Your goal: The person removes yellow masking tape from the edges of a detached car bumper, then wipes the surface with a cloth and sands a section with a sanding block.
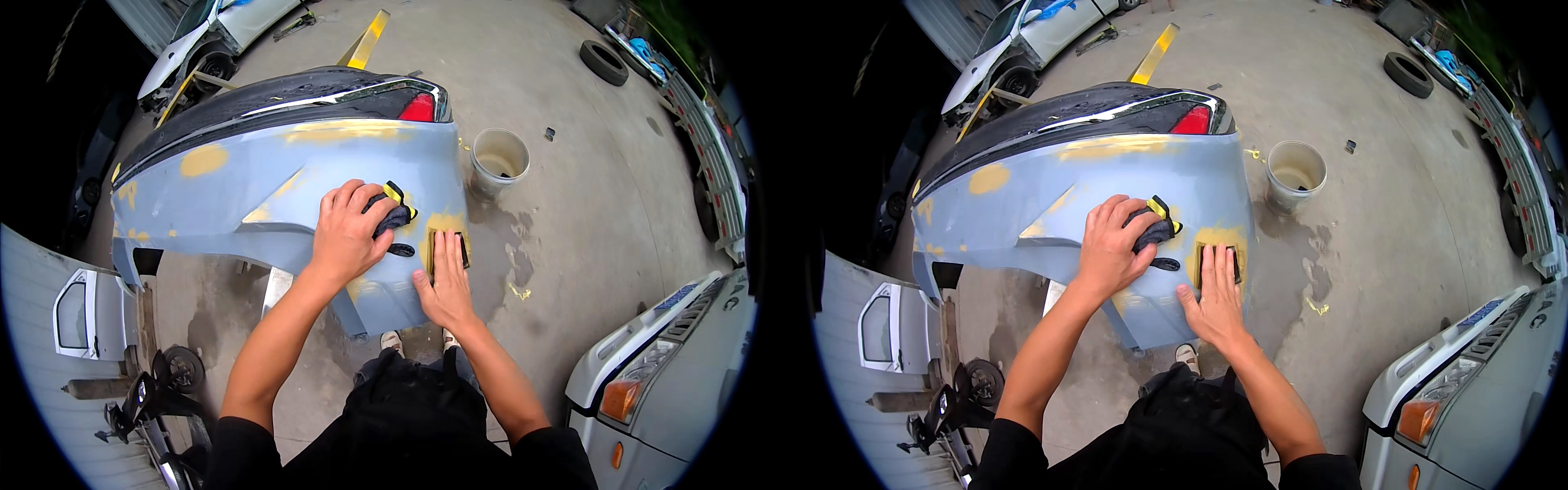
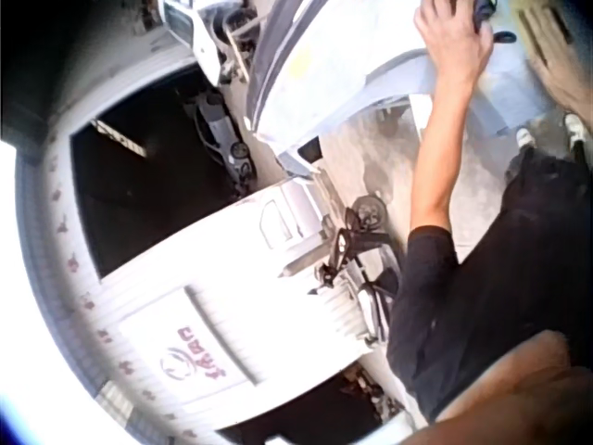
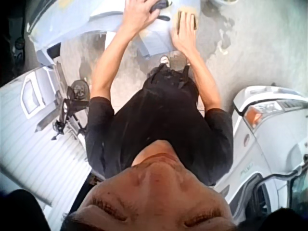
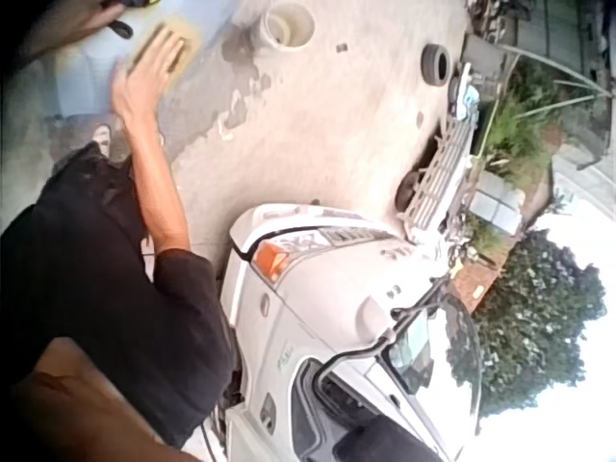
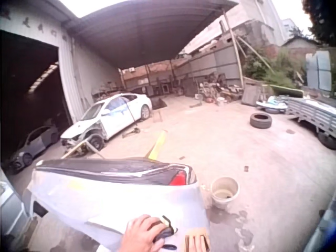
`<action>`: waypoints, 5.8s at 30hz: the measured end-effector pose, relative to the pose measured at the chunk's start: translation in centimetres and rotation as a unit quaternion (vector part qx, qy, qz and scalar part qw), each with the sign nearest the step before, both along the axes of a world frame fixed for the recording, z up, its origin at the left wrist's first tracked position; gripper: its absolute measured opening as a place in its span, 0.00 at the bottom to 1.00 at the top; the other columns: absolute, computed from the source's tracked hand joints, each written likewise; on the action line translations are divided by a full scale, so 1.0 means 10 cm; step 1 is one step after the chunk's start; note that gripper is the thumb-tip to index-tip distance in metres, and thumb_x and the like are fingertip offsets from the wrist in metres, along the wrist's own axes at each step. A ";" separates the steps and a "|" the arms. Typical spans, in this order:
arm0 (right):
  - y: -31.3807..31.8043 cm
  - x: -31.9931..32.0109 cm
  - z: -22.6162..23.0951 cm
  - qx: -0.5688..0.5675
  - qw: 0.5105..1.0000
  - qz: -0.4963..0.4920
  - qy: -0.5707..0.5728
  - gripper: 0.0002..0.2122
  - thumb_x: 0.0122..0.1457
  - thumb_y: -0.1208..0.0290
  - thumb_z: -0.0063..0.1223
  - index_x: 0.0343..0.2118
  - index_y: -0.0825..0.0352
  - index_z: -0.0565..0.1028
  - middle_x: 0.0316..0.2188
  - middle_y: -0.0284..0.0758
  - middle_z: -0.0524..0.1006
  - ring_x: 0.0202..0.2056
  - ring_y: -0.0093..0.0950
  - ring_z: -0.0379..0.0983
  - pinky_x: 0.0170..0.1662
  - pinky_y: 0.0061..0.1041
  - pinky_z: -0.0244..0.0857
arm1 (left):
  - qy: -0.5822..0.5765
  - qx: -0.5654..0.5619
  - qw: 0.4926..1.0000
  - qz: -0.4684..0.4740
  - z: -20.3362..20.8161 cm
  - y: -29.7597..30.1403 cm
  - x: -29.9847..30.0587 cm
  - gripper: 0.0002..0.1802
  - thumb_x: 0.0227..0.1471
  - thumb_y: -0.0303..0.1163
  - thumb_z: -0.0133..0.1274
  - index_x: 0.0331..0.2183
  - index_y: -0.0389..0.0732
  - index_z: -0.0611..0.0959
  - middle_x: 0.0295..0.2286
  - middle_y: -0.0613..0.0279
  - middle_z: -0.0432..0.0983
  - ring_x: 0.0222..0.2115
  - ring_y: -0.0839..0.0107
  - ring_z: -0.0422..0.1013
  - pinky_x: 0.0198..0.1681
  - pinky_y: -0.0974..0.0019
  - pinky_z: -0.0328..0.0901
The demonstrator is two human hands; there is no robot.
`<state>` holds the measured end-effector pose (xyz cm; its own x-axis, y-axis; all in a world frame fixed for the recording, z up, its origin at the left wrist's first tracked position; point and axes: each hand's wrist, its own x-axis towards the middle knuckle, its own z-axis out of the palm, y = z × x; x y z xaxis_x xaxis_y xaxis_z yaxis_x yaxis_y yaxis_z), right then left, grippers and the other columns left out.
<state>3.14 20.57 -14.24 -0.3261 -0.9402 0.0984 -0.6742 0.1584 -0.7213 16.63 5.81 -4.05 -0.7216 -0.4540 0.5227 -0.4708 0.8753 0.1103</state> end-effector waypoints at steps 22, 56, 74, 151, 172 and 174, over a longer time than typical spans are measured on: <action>0.01 -0.22 -0.25 -0.042 0.995 0.076 -0.041 0.47 0.60 0.33 0.35 0.69 0.68 0.42 0.71 0.50 0.37 0.70 0.53 0.31 0.67 0.55 0.37 | -0.043 0.011 0.998 0.052 0.07 0.04 -0.08 0.19 0.35 0.32 0.58 0.37 0.45 0.82 0.43 0.62 0.73 0.50 0.58 0.67 0.52 0.54 0.60; -0.31 -0.28 0.03 -0.044 0.994 0.101 0.018 0.44 0.62 0.37 0.38 0.68 0.71 0.45 0.70 0.50 0.41 0.71 0.49 0.32 0.67 0.51 0.41 | -0.005 -0.014 1.000 0.026 0.00 0.04 -0.09 0.16 0.36 0.37 0.68 0.27 0.43 0.78 0.34 0.64 0.73 0.42 0.61 0.70 0.49 0.56 0.60; -0.43 -0.62 -0.40 -0.080 0.989 0.043 -0.114 0.42 0.65 0.39 0.34 0.68 0.71 0.45 0.70 0.52 0.41 0.71 0.48 0.34 0.70 0.43 0.33 | 0.182 -0.084 0.973 0.117 -0.02 0.35 -0.05 0.24 0.45 0.41 0.64 0.42 0.39 0.78 0.43 0.54 0.73 0.47 0.53 0.67 0.56 0.50 0.58; 0.45 -0.36 -0.37 -0.215 0.955 0.198 0.053 0.35 0.58 0.58 0.56 0.64 0.69 0.59 0.67 0.45 0.57 0.67 0.44 0.51 0.61 0.48 0.55 | 0.597 0.634 0.466 0.157 -1.68 1.97 -0.20 0.35 0.61 0.56 0.49 0.59 0.42 0.65 0.55 0.61 0.68 0.53 0.66 0.68 0.57 0.57 0.61; 0.37 -0.24 -0.31 -0.233 0.947 0.202 0.094 0.35 0.56 0.59 0.57 0.64 0.70 0.59 0.66 0.45 0.57 0.67 0.44 0.52 0.60 0.48 0.56 | 0.614 0.617 0.461 0.173 -1.57 1.99 -0.26 0.31 0.63 0.52 0.47 0.55 0.37 0.70 0.53 0.62 0.70 0.51 0.71 0.68 0.54 0.63 0.63; 0.57 -0.25 -0.39 -0.213 0.957 0.180 0.082 0.38 0.54 0.60 0.59 0.65 0.71 0.57 0.66 0.47 0.56 0.67 0.46 0.52 0.61 0.46 0.55 | 0.605 0.629 0.457 0.167 -1.63 2.04 -0.23 0.32 0.62 0.52 0.48 0.55 0.37 0.69 0.53 0.62 0.70 0.51 0.71 0.68 0.54 0.63 0.64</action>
<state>0.65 26.22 -18.09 0.0646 -0.8514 0.5204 -0.7388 -0.3914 -0.5486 14.28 26.17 -20.39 -0.0295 -0.9245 -0.3801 0.5183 -0.3393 0.7850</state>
